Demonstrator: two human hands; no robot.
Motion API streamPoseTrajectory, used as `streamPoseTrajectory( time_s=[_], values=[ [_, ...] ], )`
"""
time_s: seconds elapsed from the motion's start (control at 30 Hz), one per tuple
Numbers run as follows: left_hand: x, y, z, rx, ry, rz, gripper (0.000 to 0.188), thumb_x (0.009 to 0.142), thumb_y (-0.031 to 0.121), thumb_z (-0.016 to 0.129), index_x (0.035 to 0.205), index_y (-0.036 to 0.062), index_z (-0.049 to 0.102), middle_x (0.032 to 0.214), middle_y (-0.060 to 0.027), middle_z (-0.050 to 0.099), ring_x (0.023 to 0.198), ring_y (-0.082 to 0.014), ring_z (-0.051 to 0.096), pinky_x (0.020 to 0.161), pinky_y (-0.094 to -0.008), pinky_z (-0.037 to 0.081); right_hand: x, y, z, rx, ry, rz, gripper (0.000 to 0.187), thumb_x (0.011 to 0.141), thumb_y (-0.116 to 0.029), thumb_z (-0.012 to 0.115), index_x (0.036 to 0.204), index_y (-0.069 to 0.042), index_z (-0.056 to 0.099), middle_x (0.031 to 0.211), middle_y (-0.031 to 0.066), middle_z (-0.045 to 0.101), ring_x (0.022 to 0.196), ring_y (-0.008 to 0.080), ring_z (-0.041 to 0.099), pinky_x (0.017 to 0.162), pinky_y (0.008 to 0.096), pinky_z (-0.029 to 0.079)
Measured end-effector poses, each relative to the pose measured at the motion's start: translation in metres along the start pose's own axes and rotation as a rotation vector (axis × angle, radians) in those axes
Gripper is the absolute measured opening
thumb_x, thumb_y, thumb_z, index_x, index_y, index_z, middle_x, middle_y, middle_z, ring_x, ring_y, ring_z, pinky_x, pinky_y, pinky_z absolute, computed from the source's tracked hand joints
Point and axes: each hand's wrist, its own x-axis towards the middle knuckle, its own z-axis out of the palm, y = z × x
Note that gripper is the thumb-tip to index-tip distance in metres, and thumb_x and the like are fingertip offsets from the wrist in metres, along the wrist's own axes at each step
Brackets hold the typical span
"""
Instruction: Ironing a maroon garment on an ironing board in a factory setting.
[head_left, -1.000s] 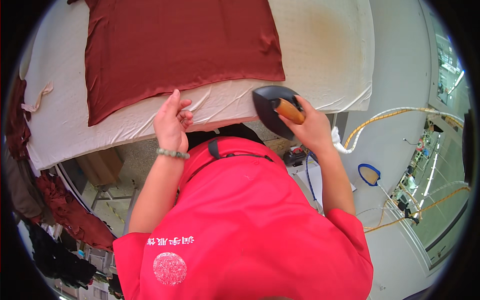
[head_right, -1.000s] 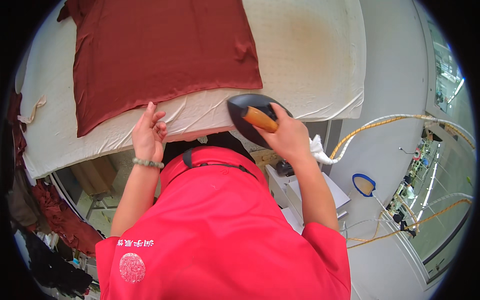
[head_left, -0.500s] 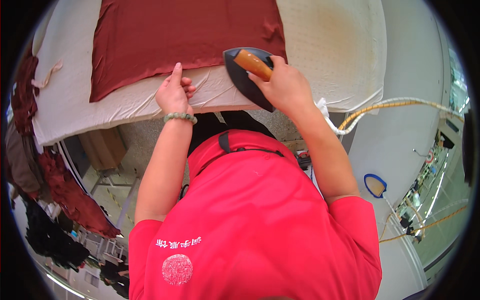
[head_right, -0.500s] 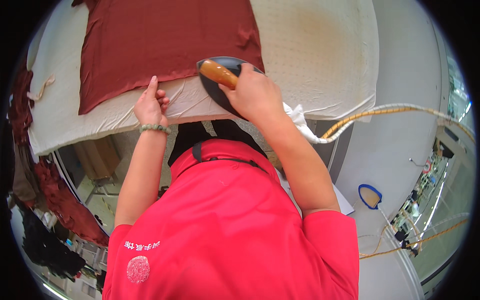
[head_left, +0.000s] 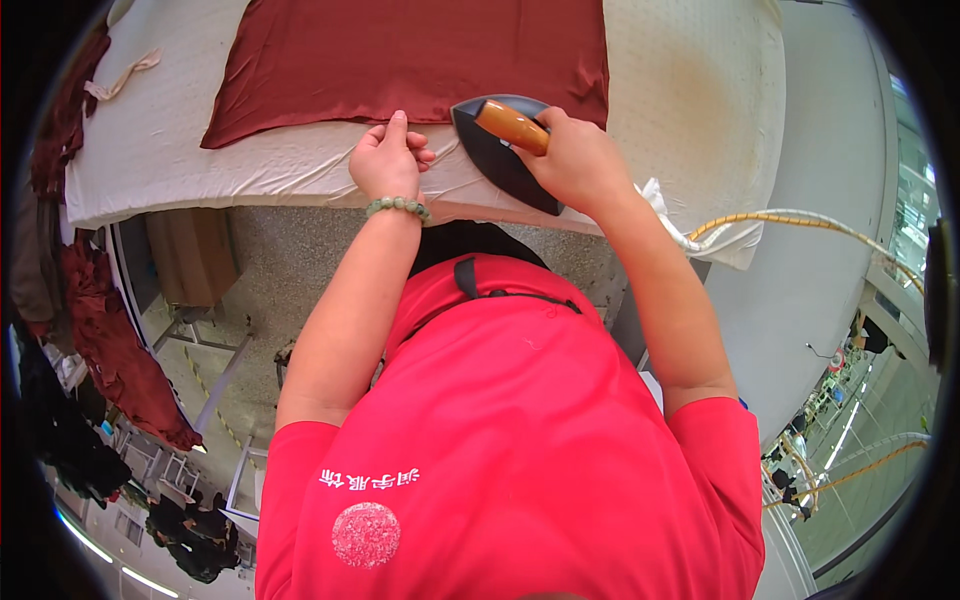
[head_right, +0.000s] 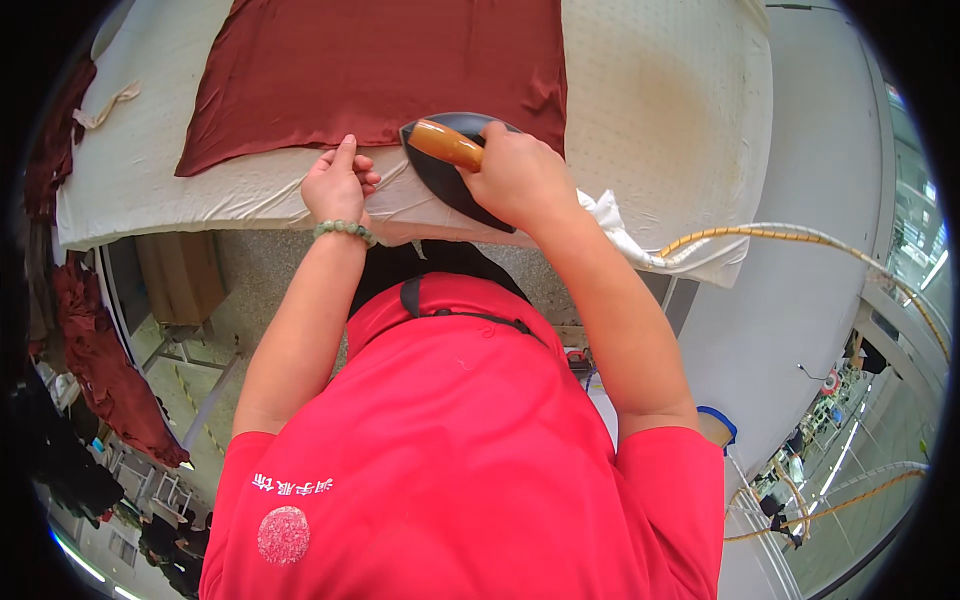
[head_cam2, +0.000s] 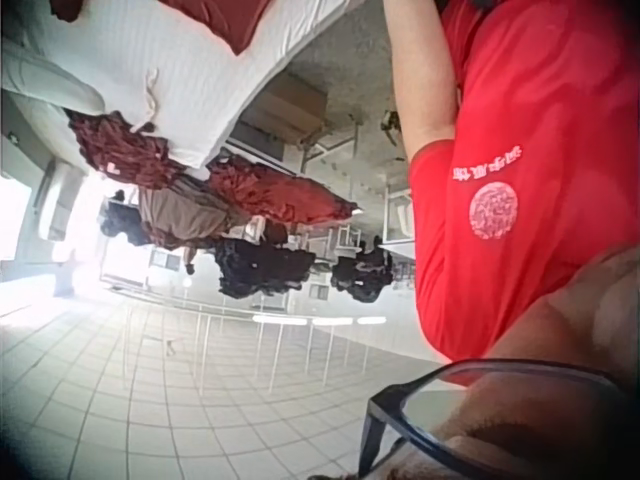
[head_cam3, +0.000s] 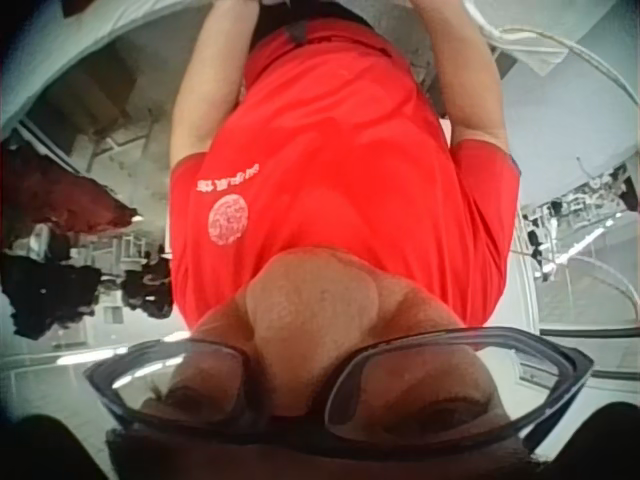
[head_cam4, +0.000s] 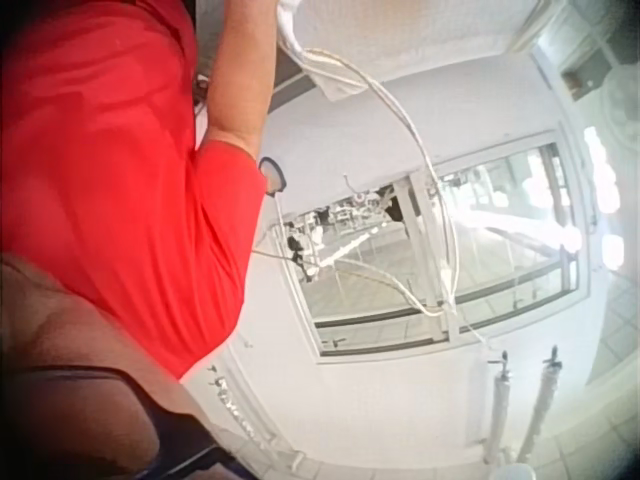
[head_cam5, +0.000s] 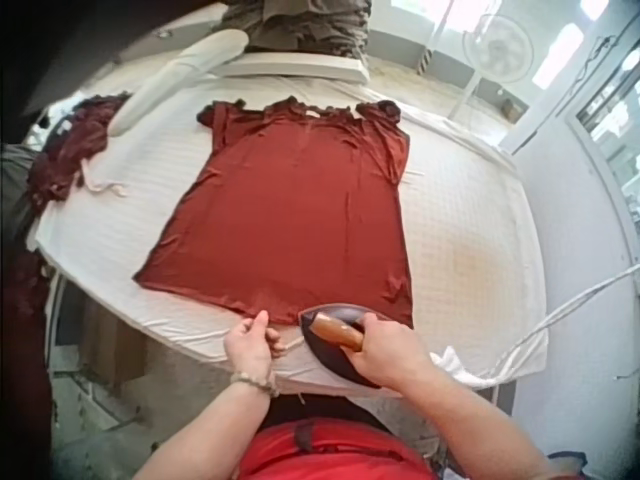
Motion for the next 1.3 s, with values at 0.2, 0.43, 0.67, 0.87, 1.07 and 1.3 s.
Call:
streamPoseTrajectory(
  time_s=[0.2, 0.43, 0.67, 0.87, 1.07, 1.3],
  values=[
    [-0.004, 0.002, -0.003, -0.016, 0.019, 0.006, 0.022, 0.1, 0.022, 0.07, 0.097, 0.003, 0.059, 0.067, -0.0048, 0.065, 0.047, -0.0139, 0.06, 0.04, -0.0249, 0.044, 0.019, -0.027, 0.002, -0.067, -0.094, -0.072, 0.043, 0.092, -0.035, 0.072, 0.12, -0.003, 0.065, 0.097, 0.0212, 0.075, 0.093, 0.041, 0.072, 0.082, 0.0493, 0.057],
    [-0.003, 0.007, -0.007, 0.042, -0.045, -0.017, 0.025, 0.101, 0.023, 0.068, 0.104, -0.0003, 0.058, 0.065, -0.0064, 0.064, 0.045, -0.0143, 0.059, 0.04, -0.026, 0.044, 0.028, -0.04, 0.007, -0.071, -0.113, -0.124, 0.044, 0.09, -0.033, 0.072, 0.122, -0.003, 0.064, 0.098, 0.0224, 0.075, 0.093, 0.0413, 0.072, 0.082, 0.0497, 0.057],
    [0.05, 0.063, -0.116, 0.461, 0.065, 0.257, 0.045, 0.095, 0.03, 0.077, 0.122, -0.0002, 0.058, 0.079, -0.0056, 0.067, 0.061, -0.0135, 0.063, 0.054, -0.0272, 0.051, 0.019, -0.045, 0.003, -0.095, -0.104, -0.058, 0.05, 0.089, -0.031, 0.072, 0.128, -0.002, 0.057, 0.095, 0.0234, 0.074, 0.092, 0.0425, 0.071, 0.081, 0.0505, 0.057],
    [0.144, 0.132, -0.198, 1.064, 0.41, 0.981, 0.054, 0.089, 0.032, 0.084, 0.125, -0.0003, 0.061, 0.085, -0.0044, 0.069, 0.079, -0.0208, 0.066, 0.08, -0.0333, 0.056, 0.021, -0.049, 0.005, -0.117, -0.144, -0.033, 0.053, 0.089, -0.03, 0.073, 0.131, -0.004, 0.055, 0.096, 0.0238, 0.073, 0.092, 0.0433, 0.071, 0.082, 0.051, 0.057],
    [0.163, 0.188, -0.196, 0.907, -0.234, 0.37, 0.035, 0.09, 0.025, 0.083, 0.109, -0.0008, 0.069, 0.09, -0.006, 0.072, 0.08, -0.0159, 0.068, 0.075, -0.0313, 0.055, 0.013, -0.056, -0.006, -0.116, -0.041, 0.153, 0.056, 0.089, -0.031, 0.077, 0.134, -0.004, 0.056, 0.097, 0.0229, 0.074, 0.094, 0.0427, 0.071, 0.082, 0.0492, 0.057],
    [0.159, 0.22, -0.211, 0.538, -0.403, 0.196, 0.021, 0.097, 0.016, 0.075, 0.107, -0.0015, 0.069, 0.087, -0.0072, 0.074, 0.074, -0.0117, 0.068, 0.069, -0.0249, 0.054, 0.012, -0.094, 0.003, 0.137, 0.119, 0.225, 0.068, 0.087, -0.038, 0.083, 0.138, -0.001, 0.056, 0.1, 0.0224, 0.075, 0.095, 0.0407, 0.072, 0.082, 0.0445, 0.056]
  ],
)
